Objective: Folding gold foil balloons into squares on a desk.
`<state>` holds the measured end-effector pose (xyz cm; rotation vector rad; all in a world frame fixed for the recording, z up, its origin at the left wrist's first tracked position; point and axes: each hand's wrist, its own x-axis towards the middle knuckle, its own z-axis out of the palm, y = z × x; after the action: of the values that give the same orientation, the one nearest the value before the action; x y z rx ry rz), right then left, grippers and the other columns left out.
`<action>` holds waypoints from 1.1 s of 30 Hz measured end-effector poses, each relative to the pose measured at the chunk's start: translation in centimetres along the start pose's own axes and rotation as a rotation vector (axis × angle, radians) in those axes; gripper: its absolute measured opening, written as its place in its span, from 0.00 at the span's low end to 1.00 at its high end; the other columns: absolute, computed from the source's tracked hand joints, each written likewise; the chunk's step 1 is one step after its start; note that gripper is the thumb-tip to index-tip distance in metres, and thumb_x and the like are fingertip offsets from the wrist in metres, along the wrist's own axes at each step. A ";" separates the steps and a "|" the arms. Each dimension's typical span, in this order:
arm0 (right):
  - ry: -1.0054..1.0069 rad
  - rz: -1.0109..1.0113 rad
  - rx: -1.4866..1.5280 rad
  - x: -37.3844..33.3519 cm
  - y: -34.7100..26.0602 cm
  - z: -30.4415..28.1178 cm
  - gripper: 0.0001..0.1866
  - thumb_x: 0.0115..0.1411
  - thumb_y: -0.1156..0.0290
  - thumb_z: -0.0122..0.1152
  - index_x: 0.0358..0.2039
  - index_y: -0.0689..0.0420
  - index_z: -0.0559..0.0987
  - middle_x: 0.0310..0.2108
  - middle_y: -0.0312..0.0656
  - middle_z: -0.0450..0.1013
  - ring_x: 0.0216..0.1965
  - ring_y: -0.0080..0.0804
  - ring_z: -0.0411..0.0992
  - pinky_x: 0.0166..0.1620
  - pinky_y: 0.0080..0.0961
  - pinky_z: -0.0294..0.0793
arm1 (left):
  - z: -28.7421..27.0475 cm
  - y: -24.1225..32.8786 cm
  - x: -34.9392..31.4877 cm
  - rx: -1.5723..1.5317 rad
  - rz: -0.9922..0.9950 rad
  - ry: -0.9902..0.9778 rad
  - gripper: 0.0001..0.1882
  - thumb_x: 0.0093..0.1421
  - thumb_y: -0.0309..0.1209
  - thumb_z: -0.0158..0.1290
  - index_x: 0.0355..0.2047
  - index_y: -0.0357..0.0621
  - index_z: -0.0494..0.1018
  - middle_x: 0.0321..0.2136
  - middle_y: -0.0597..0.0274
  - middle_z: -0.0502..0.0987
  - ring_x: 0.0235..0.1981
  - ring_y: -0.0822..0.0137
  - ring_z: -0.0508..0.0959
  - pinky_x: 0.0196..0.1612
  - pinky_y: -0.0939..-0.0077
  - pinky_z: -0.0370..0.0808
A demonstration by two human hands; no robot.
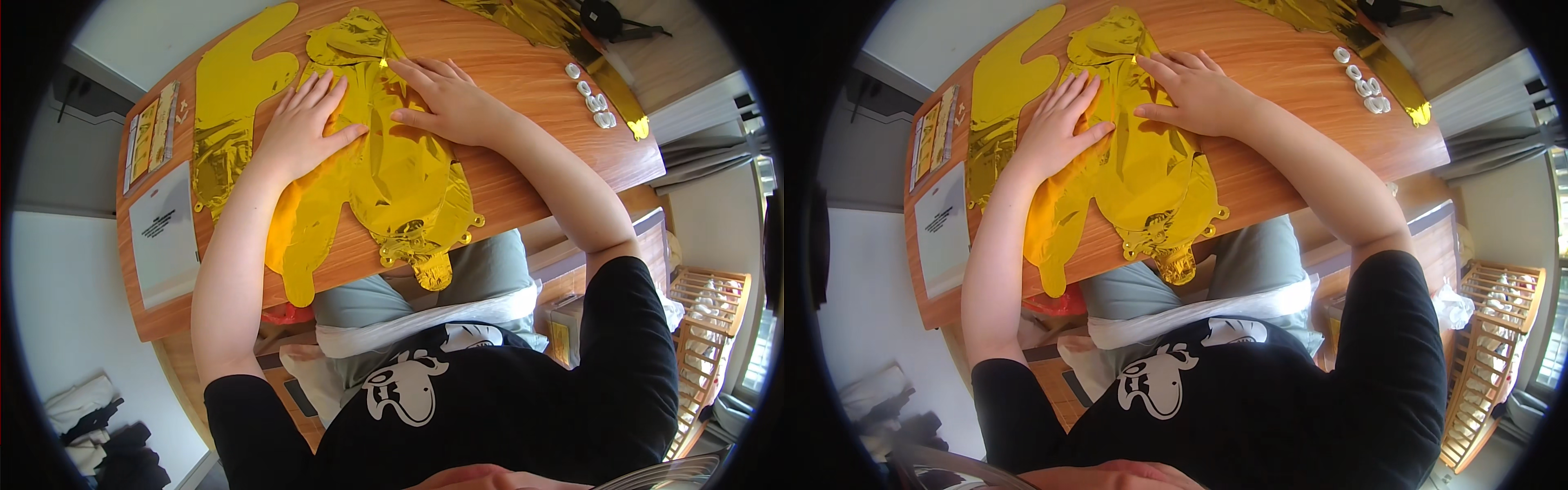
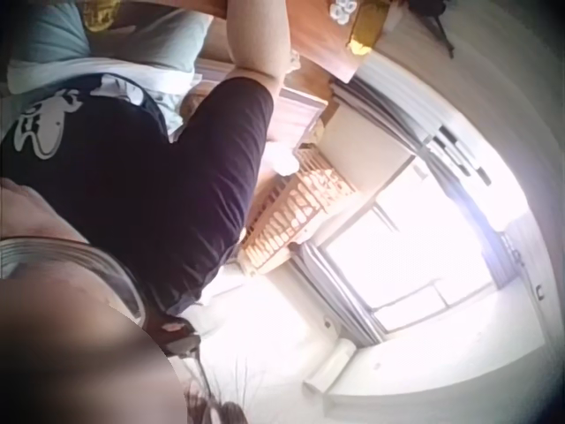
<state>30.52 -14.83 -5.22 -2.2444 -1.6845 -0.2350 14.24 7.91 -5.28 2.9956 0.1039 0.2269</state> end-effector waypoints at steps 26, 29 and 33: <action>0.062 0.037 0.244 1.8 2.6 0.3 0.17 0.65 0.62 0.63 0.53 0.51 0.82 0.59 0.43 0.75 0.63 0.46 0.68 0.64 0.46 0.66 | -0.3 0.5 -0.2 -0.011 -0.024 -0.055 0.47 0.66 0.66 0.47 0.75 0.48 0.54 0.76 0.53 0.50 0.77 0.54 0.48 0.77 0.56 0.45; 0.008 0.070 0.211 1.8 2.1 0.2 0.22 0.65 0.58 0.63 0.58 0.50 0.79 0.60 0.43 0.74 0.64 0.47 0.67 0.65 0.47 0.64 | 0.0 0.3 -0.1 -0.009 -0.002 -0.033 0.50 0.65 0.70 0.43 0.74 0.47 0.55 0.76 0.50 0.51 0.77 0.54 0.48 0.77 0.54 0.46; 0.013 0.101 0.142 1.4 1.0 0.3 0.29 0.65 0.53 0.62 0.62 0.52 0.74 0.63 0.44 0.71 0.66 0.47 0.65 0.67 0.47 0.61 | 0.1 0.1 -0.2 -0.002 0.001 -0.024 0.50 0.65 0.70 0.43 0.74 0.46 0.55 0.76 0.50 0.51 0.77 0.54 0.49 0.77 0.55 0.46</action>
<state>31.90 -13.70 -5.23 -2.2099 -1.5259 -0.1023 14.07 7.76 -5.42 2.9959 0.0990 0.1908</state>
